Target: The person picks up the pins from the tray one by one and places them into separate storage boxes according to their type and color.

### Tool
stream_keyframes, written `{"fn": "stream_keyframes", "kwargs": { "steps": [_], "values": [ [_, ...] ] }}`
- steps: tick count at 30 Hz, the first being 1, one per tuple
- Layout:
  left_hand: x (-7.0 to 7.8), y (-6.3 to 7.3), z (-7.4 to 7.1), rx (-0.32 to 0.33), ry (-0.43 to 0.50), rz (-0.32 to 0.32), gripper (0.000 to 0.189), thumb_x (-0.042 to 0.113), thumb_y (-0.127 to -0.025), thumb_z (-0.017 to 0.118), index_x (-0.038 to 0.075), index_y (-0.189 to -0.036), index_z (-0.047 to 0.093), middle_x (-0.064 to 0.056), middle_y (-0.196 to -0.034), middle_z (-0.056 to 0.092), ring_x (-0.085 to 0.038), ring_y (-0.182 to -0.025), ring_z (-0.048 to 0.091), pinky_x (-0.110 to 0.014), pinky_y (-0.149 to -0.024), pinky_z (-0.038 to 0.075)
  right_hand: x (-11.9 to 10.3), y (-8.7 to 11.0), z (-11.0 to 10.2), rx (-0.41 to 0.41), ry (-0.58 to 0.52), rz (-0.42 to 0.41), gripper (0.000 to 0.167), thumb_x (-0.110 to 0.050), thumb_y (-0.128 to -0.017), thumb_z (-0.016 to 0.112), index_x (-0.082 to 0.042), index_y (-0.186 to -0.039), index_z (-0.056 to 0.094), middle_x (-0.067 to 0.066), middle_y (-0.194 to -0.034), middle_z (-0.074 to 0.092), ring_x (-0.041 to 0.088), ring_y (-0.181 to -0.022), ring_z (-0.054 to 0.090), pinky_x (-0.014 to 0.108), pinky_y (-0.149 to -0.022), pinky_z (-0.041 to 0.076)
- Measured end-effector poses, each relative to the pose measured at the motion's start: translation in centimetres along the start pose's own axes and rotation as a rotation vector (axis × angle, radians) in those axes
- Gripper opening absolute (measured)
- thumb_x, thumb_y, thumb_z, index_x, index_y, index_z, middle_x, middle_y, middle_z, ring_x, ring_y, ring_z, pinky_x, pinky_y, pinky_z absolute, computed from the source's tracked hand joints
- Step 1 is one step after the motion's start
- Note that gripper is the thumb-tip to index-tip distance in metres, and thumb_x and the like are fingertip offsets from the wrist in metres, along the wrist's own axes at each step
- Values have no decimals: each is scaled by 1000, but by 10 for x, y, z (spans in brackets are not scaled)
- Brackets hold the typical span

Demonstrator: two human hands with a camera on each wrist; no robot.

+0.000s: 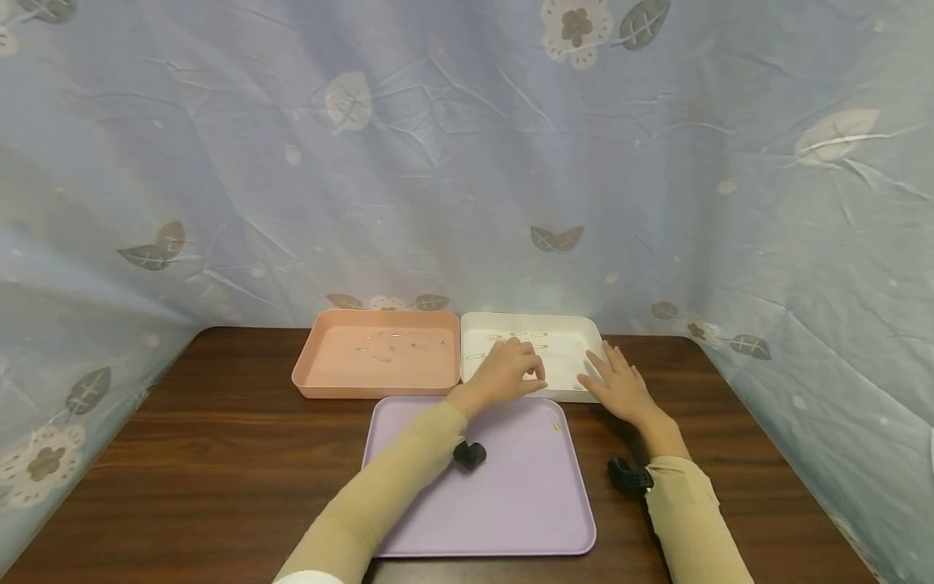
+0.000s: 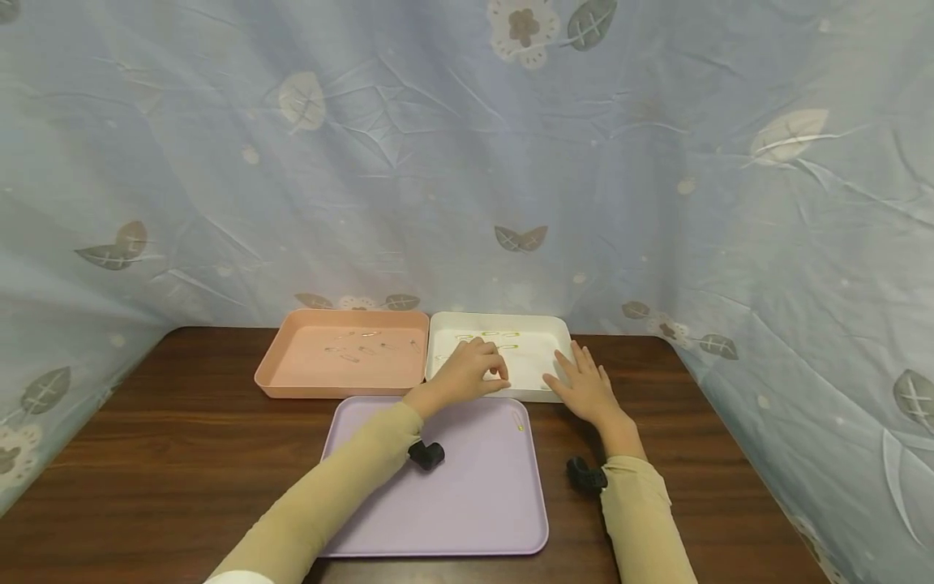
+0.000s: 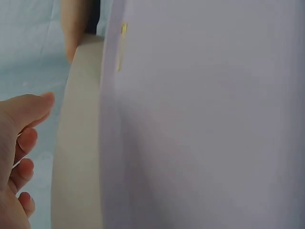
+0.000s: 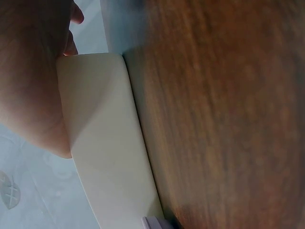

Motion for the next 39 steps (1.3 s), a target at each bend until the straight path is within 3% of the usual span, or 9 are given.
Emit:
{"fn": "stream_keyframes", "kwargs": {
  "steps": [7, 15, 23, 28, 35, 39],
  "values": [
    [16, 3, 12, -39, -16, 47, 13, 38, -88, 70, 27, -92, 72, 9, -92, 62, -9, -89, 50, -22, -75, 33, 4, 0, 2, 7, 5, 0, 68, -52, -100, 41, -7, -151, 33, 26, -161, 12, 48, -147, 10, 75, -109, 15],
    [26, 7, 27, -165, -62, 53, 17, 42, -87, 69, 30, -99, 74, 11, -95, 61, -8, -89, 47, -22, -74, 32, 5, -1, 3, 8, -7, -3, 68, -50, -100, 42, -7, -152, 32, 25, -161, 11, 47, -148, 8, 74, -110, 14],
    [31, 10, 31, -193, -122, 86, 18, 42, -87, 70, 32, -102, 75, 11, -97, 59, -8, -90, 45, -23, -74, 31, 3, -2, 2, 8, -16, -10, 68, -50, -100, 43, -7, -151, 32, 26, -161, 10, 48, -148, 8, 74, -110, 13],
    [37, 10, 29, -177, -147, 123, 18, 40, -87, 70, 33, -101, 76, 11, -96, 59, -9, -88, 44, -23, -73, 31, 3, -2, 1, 7, -12, -8, 68, -51, -100, 42, -7, -151, 33, 26, -161, 11, 48, -148, 9, 74, -110, 14],
    [51, 12, 33, -205, -161, 187, 20, 40, -87, 69, 30, -103, 74, 10, -95, 62, -8, -89, 52, -22, -78, 43, 3, -1, 1, 0, -13, 0, 68, -51, -100, 42, -7, -152, 32, 26, -161, 9, 48, -148, 7, 74, -111, 13],
    [54, 13, 35, -237, -139, 173, 20, 33, -88, 69, 23, -105, 73, 8, -97, 68, -8, -90, 63, -22, -81, 51, 2, 1, 0, 0, -18, 2, 68, -50, -100, 43, -7, -151, 33, 26, -161, 10, 48, -148, 8, 73, -111, 13]
  ]
}}
Point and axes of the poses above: each hand's wrist, its own y-axis away from the middle knuckle, its own z-axis out of the palm, x = y × z, the point moved 10 cm from there along -y, towards the middle knuckle
